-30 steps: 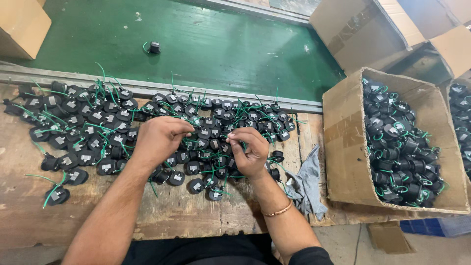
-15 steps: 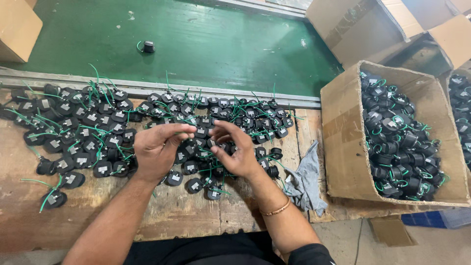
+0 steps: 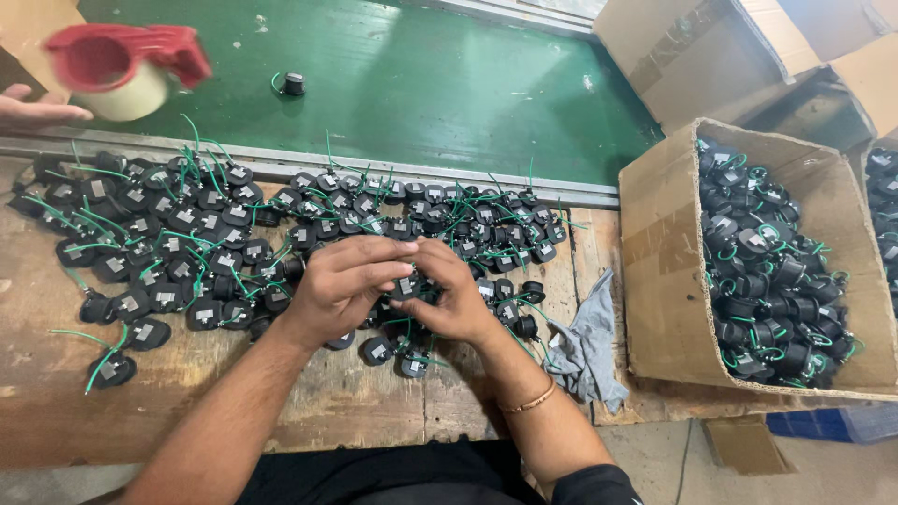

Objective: The person picks up black plug adapters with green wires from a workbench one at a time, folds and arranges each wire against the plug body by hand, and places the finished units into a cardboard box beside the bench.

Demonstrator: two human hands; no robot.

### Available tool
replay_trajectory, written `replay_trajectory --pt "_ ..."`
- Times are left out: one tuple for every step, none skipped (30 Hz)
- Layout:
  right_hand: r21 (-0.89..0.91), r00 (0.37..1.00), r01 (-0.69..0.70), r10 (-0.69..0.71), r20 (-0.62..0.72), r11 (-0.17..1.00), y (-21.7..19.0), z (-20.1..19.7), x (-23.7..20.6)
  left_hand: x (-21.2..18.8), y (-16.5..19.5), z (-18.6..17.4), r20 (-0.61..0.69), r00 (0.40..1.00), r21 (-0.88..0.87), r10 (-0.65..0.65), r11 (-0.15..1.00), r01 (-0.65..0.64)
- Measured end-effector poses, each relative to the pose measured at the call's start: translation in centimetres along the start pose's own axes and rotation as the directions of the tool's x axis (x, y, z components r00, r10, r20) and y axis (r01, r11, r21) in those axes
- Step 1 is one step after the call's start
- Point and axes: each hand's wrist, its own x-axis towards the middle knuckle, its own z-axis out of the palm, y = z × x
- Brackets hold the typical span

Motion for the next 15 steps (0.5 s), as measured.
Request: replay_trajectory --pt "-0.008 0.999 -0.011 0.010 -0.035 1.000 -0.2 0.1 0.1 0.0 -0.1 0.1 0.018 1.000 -0.012 -0.022 1.000 0.022" --pt "-0.015 0.997 -0.021 0.020 -0.072 1.000 -0.4 0.3 0.3 0.0 -0.2 0.1 0.004 1.000 0.002 -0.030 1.000 0.030" --pt "-0.022 0.994 -0.032 0.029 -0.110 0.999 -0.6 0.5 0.5 -0.2 -0.2 0.2 -0.011 0.999 0.016 -0.037 0.999 0.037" --pt "-0.044 0.991 -0.043 0.037 -0.125 0.998 -0.8 0.6 0.5 -0.3 -0.3 0.3 -0.024 0.999 0.029 -0.044 0.999 0.045" --pt "-0.066 0.989 -0.055 0.045 -0.140 0.996 -1.0 0.7 0.6 -0.5 -0.4 0.4 -0.027 0.997 0.039 -0.075 0.996 0.076" --pt "-0.087 0.987 -0.068 0.054 -0.155 0.994 -1.2 0.9 0.6 -0.7 -0.5 0.6 -0.030 0.994 0.049 -0.106 0.993 0.107" --pt "-0.093 0.989 -0.054 0.040 -0.145 0.994 -1.4 1.0 0.6 -0.8 -0.7 0.7 -0.035 0.990 0.060 -0.136 0.989 0.138" --pt "-0.098 0.990 -0.039 0.025 -0.136 0.994 -1.5 1.2 0.6 -1.0 -0.8 1.0 -0.057 0.981 0.038 -0.185 0.982 0.187" --pt "-0.102 0.992 -0.025 0.012 -0.124 0.994 -1.7 1.3 0.5 -1.2 -0.8 1.4 -0.078 0.969 0.015 -0.236 0.971 0.238" --pt "-0.107 0.992 -0.022 0.007 -0.130 0.994 -1.8 1.4 0.5 -1.3 -0.9 1.6 -0.099 0.952 -0.008 -0.288 0.957 0.289" --pt "-0.112 0.991 -0.017 0.002 -0.135 0.994 -1.9 1.5 0.6 -1.4 -1.0 1.7 -0.100 0.959 -0.012 -0.264 0.964 0.264" --pt "-0.116 0.990 -0.014 -0.003 -0.142 0.993 -2.0 1.6 0.7 -1.4 -1.0 1.7 -0.098 0.966 -0.016 -0.241 0.971 0.240" --pt "-0.134 0.988 0.014 -0.034 -0.149 0.991 -2.1 1.6 0.8 -1.4 -1.1 1.7 -0.095 0.972 -0.020 -0.217 0.976 0.216" --pt "-0.155 0.986 0.043 -0.067 -0.156 0.987 -2.2 1.5 0.9 -1.3 -1.1 1.5 -0.080 0.979 -0.007 -0.187 0.982 0.187" --pt "-0.176 0.982 0.070 -0.099 -0.161 0.982 -2.2 1.3 1.0 -1.2 -1.2 1.3 -0.064 0.985 0.005 -0.158 0.987 0.159"
